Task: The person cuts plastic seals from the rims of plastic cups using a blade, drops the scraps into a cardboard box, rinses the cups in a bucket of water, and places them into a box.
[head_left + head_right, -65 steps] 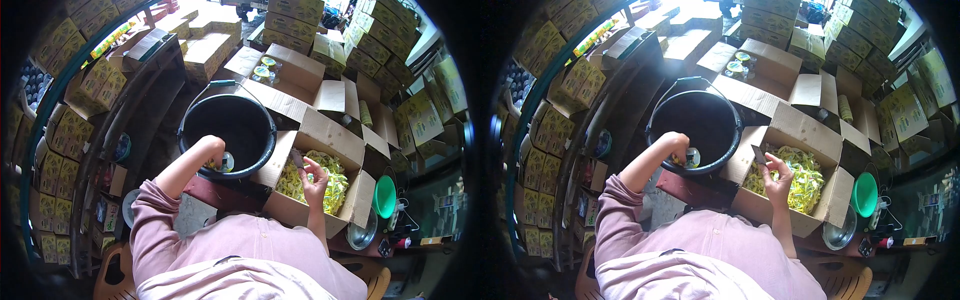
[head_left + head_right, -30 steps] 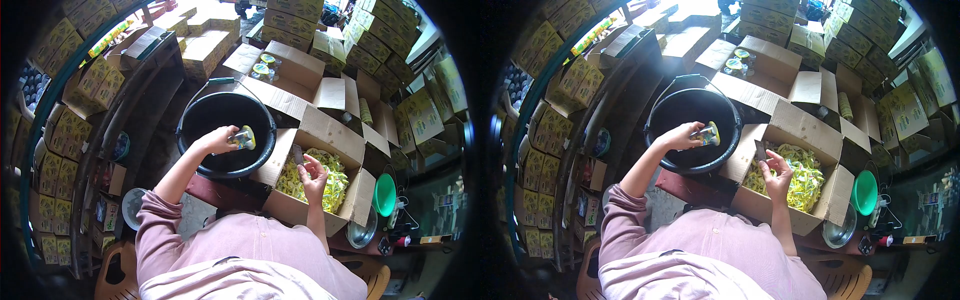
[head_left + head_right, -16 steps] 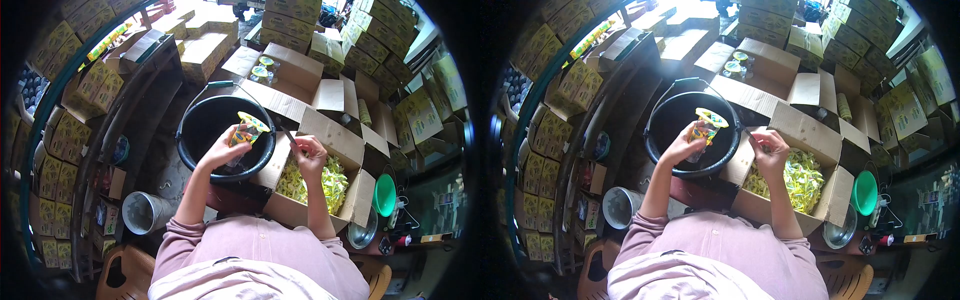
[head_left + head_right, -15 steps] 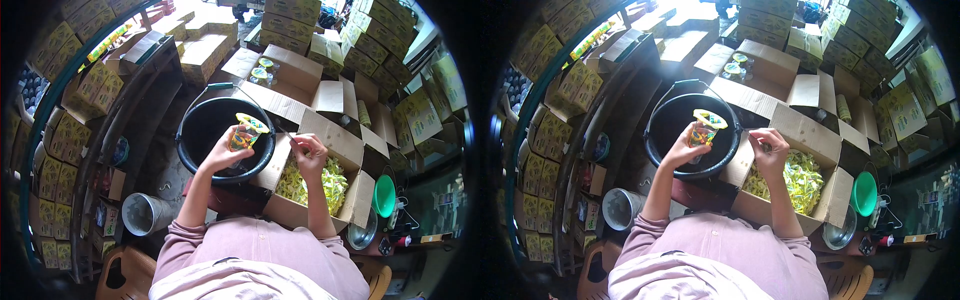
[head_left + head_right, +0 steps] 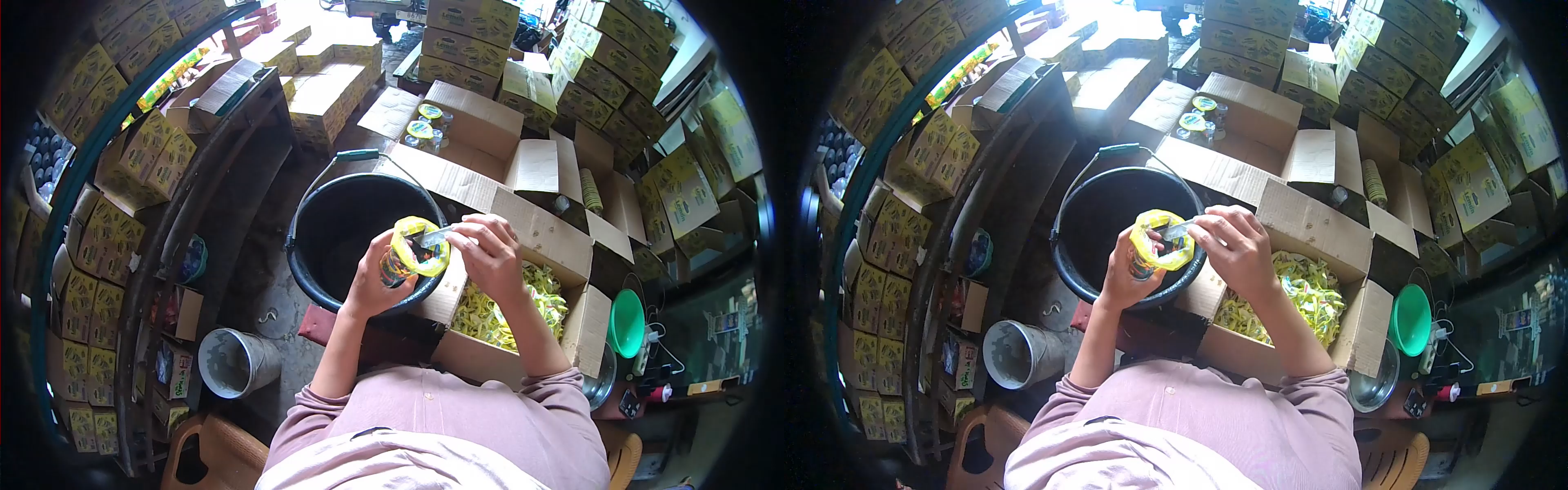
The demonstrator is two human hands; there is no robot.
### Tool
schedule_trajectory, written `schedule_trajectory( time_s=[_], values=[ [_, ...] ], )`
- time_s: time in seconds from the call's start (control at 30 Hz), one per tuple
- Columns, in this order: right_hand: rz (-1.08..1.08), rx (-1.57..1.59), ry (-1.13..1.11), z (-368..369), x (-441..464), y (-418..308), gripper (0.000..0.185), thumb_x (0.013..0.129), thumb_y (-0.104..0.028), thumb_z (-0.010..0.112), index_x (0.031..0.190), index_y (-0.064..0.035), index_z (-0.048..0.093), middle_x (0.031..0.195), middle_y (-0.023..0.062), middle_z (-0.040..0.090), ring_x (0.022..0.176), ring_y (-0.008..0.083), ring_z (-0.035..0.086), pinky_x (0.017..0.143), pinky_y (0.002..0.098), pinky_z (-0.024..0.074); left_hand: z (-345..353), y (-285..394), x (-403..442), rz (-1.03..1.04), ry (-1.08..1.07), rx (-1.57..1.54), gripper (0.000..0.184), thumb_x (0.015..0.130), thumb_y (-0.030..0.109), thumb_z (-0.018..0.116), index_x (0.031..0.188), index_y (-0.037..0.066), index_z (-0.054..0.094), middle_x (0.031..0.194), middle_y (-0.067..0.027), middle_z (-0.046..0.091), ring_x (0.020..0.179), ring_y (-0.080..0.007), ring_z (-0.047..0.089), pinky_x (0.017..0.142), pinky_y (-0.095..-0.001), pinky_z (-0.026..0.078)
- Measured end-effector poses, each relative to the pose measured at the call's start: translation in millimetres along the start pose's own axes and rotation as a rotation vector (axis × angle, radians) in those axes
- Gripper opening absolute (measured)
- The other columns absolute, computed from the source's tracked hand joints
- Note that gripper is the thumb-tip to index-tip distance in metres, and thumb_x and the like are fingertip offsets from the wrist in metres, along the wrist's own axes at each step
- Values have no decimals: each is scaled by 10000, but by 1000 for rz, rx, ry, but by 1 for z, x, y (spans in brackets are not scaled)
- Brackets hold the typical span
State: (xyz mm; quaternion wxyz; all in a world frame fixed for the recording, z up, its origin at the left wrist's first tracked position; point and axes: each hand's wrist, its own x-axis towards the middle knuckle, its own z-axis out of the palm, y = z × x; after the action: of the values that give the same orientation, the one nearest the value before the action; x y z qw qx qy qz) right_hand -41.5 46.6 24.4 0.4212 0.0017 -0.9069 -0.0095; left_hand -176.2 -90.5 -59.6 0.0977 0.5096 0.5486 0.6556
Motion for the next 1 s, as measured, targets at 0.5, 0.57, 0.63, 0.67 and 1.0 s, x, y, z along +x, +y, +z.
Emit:
schedule_trajectory(
  time_s=[0.5,0.57,0.63,0.67,1.0],
  values=[
    [-159,58,-23,3,1,5,157,649,-71,635,806,-77,634,818,25,610,822,191,597,757,346,482,-2,6,0,36,-47,76,502,621,19,694,1055,-9,442,926,-117,596,840,-203,612,746,-287,490],
    [-171,67,-13,6,0,7,142,662,-79,631,804,-75,633,804,27,613,806,189,604,750,340,488,-2,9,0,-14,-63,29,494,625,19,693,1051,-11,443,925,-116,599,842,-189,611,746,-279,489],
    [-174,86,-9,5,0,7,135,670,-75,630,805,-72,632,795,33,616,793,188,609,742,336,493,-2,10,1,-3,-75,28,491,624,20,689,1048,-13,444,916,-117,602,839,-176,610,750,-273,487],
    [-176,95,-6,5,1,7,131,673,-73,629,805,-70,632,790,36,618,787,187,612,739,334,495,-2,11,2,3,-82,28,489,624,20,687,1047,-14,445,912,-117,604,838,-169,609,751,-271,485],
    [-186,121,46,3,-1,3,223,656,-88,625,878,-67,640,770,24,594,774,161,608,713,300,495,-5,22,0,-188,-206,-254,523,648,35,669,1112,-31,435,921,-84,593,845,-117,570,782,-252,456]
  ],
)
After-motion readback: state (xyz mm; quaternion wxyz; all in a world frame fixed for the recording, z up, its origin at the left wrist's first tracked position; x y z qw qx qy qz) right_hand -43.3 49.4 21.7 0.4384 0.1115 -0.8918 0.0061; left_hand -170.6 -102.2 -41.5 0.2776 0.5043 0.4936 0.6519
